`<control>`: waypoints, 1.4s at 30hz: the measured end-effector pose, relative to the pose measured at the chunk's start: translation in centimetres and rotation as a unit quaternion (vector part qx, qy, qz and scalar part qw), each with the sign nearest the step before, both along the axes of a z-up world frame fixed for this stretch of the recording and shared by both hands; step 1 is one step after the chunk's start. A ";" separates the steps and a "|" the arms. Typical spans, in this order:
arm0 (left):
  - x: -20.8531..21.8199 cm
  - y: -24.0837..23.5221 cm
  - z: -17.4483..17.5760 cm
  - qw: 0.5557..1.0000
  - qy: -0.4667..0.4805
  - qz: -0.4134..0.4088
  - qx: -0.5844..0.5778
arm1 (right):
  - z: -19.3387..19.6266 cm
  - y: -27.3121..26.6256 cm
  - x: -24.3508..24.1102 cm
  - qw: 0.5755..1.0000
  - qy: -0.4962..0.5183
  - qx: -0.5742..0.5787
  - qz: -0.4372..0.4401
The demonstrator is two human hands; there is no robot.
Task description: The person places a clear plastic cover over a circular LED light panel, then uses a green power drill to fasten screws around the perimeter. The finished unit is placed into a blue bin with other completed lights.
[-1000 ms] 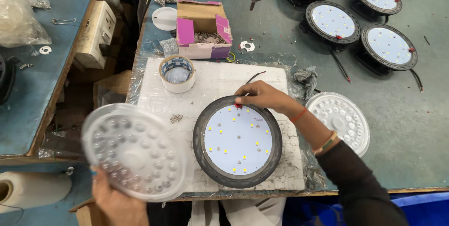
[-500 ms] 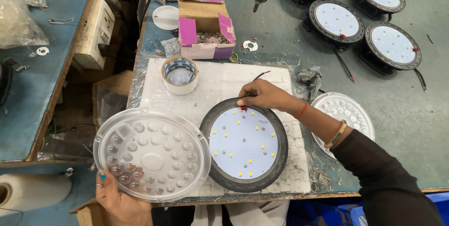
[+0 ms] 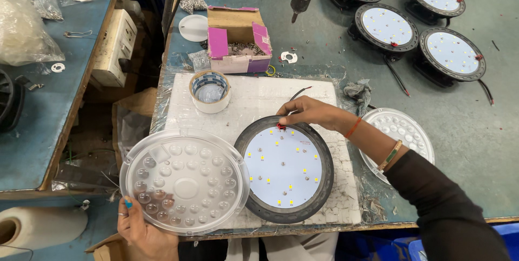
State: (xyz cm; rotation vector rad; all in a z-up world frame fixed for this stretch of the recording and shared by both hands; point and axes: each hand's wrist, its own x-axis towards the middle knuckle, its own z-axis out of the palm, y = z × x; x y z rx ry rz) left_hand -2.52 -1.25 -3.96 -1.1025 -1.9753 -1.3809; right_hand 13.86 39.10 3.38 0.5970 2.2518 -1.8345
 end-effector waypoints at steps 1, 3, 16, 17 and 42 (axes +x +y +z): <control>0.1 0.1 0.1 1.000 -0.022 -0.003 -0.001 | 0.1 0.1 -0.1 1.000 -0.009 0.022 0.012; 0.3 0.0 0.2 0.998 -0.068 -0.008 -0.004 | 0.4 0.2 -0.5 0.997 -0.026 0.067 0.035; 0.4 -0.3 -1.6 0.951 -0.278 -0.085 0.106 | 2.5 -1.6 -1.7 0.920 0.009 0.371 0.123; 0.3 -0.3 -1.8 0.955 -0.263 -0.090 0.100 | 2.7 -2.2 -0.8 0.943 0.065 0.314 0.088; -0.5 -0.2 -5.0 0.778 -0.484 -0.114 0.384 | -1.7 1.4 0.2 0.966 0.156 0.008 0.206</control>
